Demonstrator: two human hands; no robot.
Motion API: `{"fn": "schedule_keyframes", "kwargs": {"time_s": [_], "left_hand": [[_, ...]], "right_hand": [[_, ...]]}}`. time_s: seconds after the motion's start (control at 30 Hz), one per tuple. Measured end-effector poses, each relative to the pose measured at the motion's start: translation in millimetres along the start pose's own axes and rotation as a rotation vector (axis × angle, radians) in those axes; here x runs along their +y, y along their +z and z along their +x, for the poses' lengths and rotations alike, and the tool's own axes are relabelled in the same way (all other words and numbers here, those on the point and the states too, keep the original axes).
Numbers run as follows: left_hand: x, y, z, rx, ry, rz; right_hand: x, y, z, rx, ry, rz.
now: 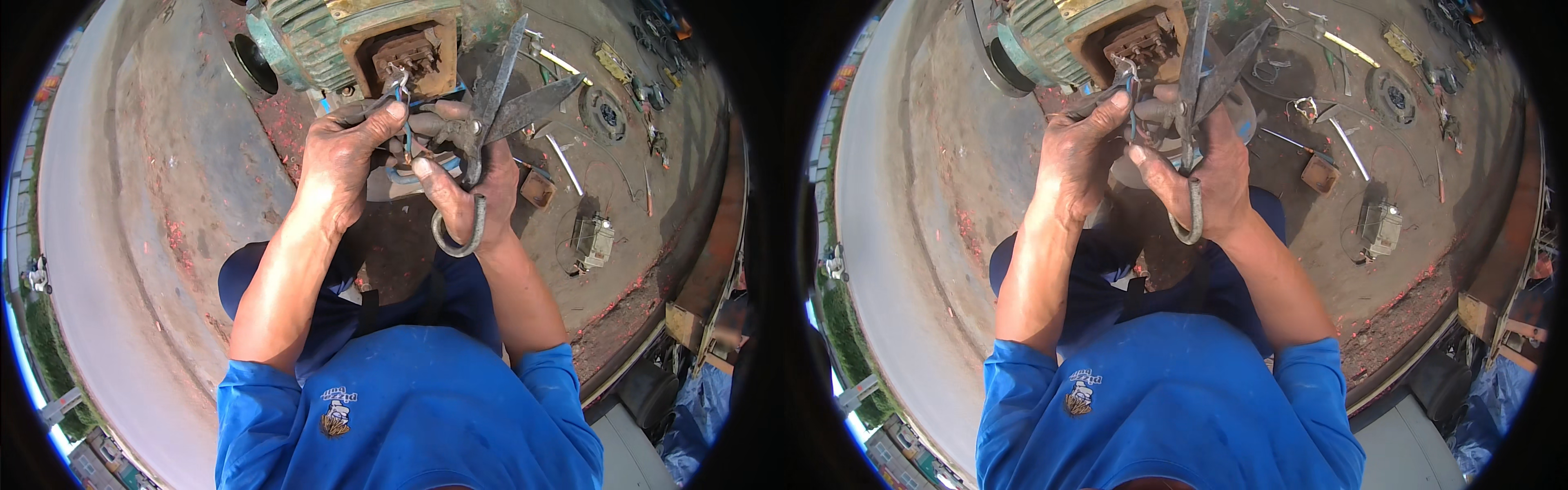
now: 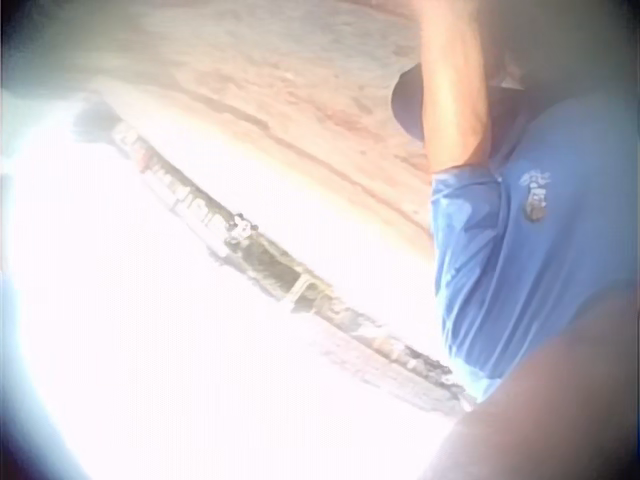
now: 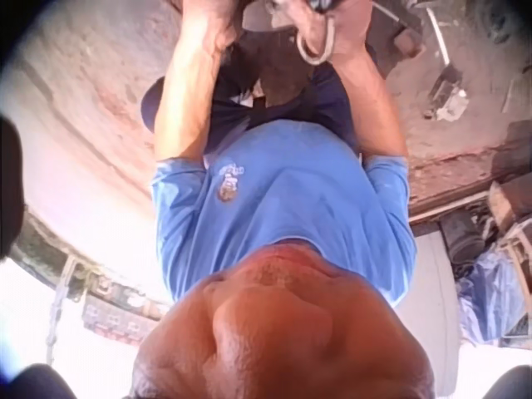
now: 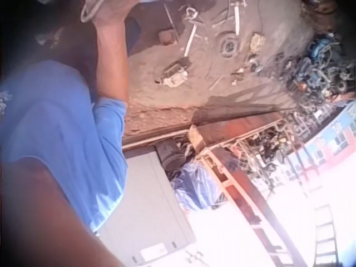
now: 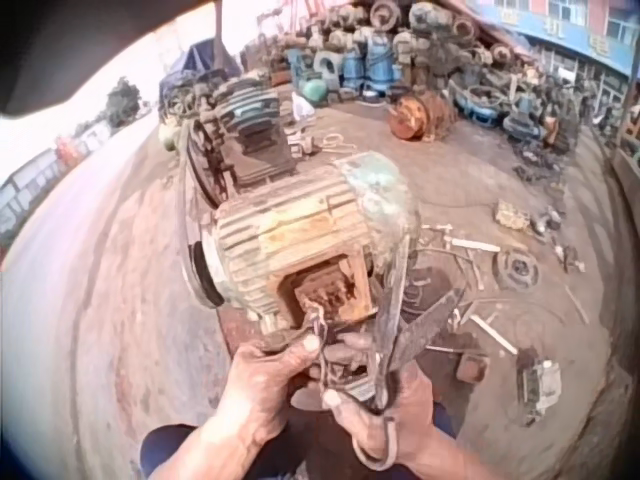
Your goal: The person works on the terminal box of an electric motor, stripping and twisting wires, and using pliers to adjust connections. The person handles multiple wires and tools while kneeling beside the motor in an outdoor workshop area.
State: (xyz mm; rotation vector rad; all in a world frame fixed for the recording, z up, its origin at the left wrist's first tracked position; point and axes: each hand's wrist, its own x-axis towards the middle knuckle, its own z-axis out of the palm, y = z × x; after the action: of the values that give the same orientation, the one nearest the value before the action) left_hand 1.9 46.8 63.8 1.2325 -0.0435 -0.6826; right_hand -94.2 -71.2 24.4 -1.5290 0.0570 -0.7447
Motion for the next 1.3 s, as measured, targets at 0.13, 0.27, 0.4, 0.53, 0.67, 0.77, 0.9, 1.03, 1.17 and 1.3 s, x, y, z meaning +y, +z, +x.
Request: {"fn": "schedule_keyframes", "kwargs": {"time_s": [0.13,0.27,0.4,0.53,0.67,0.77,0.9,1.03,1.17,1.3], "left_hand": [[-8,1,1,0.047,0.039,0.039],[-17,-4,3,0.018,0.05,0.166],[-17,0,1,0.02,0.251,0.282],[-14,-2,1,0.094,0.296,0.51],[-19,-5,6,0.146,0.719,0.701],[-10,4,2,0.163,0.433,0.338],[-6,3,4,0.175,0.27,0.094],[-5,5,1,0.195,0.221,0.001],[-12,-1,3,0.189,0.204,-0.034],[-17,-3,1,0.171,0.133,-0.17]], "right_hand": [[-14,-28,22,0.2,-0.038,0.005],[-14,-16,42,0.078,-0.221,-0.42],[3,8,54,0.024,-0.498,-0.661],[15,14,56,0.098,-0.48,-0.679],[4,14,42,0.224,0.021,-0.081],[14,5,39,0.249,0.036,-0.091],[22,5,42,0.322,0.011,-0.057],[14,11,43,0.35,0.079,-0.003],[20,7,42,0.338,0.03,-0.03],[18,10,42,0.363,0.025,0.001]]}}
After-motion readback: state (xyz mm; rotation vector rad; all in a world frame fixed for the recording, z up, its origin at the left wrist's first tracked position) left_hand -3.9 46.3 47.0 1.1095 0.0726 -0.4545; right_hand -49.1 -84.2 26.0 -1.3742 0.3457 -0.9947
